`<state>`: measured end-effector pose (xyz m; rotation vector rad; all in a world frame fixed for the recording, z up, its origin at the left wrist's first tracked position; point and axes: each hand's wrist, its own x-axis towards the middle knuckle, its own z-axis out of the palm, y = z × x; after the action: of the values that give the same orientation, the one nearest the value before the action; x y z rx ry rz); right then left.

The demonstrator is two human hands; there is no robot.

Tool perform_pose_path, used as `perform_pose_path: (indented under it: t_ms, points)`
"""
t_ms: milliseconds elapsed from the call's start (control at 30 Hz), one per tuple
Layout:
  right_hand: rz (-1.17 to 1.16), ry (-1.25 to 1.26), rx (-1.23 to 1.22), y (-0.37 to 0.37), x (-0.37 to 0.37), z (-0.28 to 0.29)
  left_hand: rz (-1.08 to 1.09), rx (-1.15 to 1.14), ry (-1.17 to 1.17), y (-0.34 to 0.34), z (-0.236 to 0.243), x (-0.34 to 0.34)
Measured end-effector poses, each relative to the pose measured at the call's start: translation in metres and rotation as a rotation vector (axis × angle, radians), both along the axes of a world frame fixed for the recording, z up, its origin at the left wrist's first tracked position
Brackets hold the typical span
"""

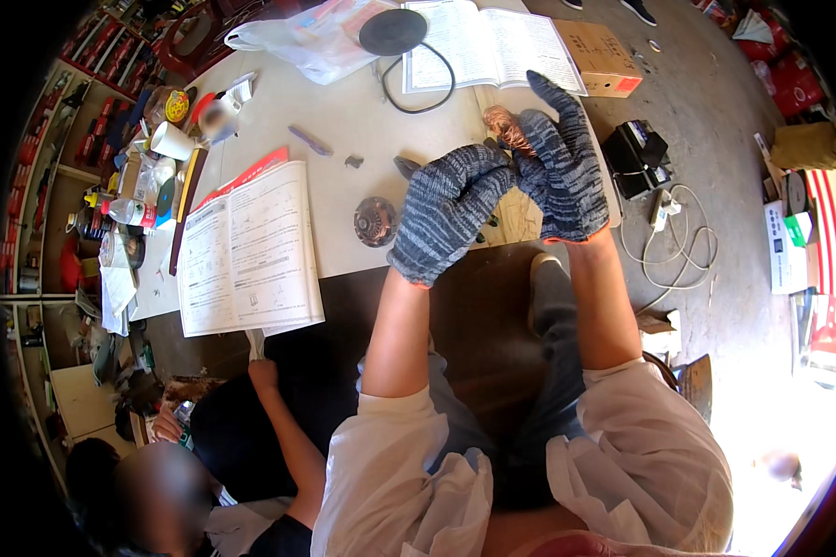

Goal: The person sits at a table and winds a copper wire around a cylindrical metal component using gloved hands. They repeatedly wrap the wire, adjust the coil, and inspect the assembly while referencing an open manual on the table.

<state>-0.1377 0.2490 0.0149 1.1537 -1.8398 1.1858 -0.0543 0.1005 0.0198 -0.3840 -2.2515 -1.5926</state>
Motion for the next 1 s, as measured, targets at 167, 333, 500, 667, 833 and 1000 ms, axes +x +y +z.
perform_pose_path:
  t_ms: [167, 333, 500, 667, 833, 1000]
  points:
    - [-0.119, -0.118, 0.086, 0.004, 0.008, 0.003, -0.138, 0.337, -0.225, -0.005, 0.008, 0.002]
    - [0.03, -0.276, 0.135, 0.008, 0.013, 0.022, -0.064, 0.317, -0.266, -0.017, -0.002, 0.0]
    - [0.16, -0.214, 0.309, 0.009, 0.012, 0.021, 0.031, 0.307, -0.232, -0.02, 0.005, 0.003]
    - [0.152, -1.139, 0.128, 0.001, 0.027, 0.03, 0.122, 0.247, -0.135, -0.013, 0.002, 0.001]
    - [-0.218, -1.02, -0.044, -0.011, 0.018, 0.013, 0.143, 0.026, 0.02, 0.006, -0.001, -0.001]
    - [-0.308, -0.533, -0.143, -0.002, 0.004, -0.01, 0.012, 0.242, -0.161, 0.018, -0.003, -0.002]
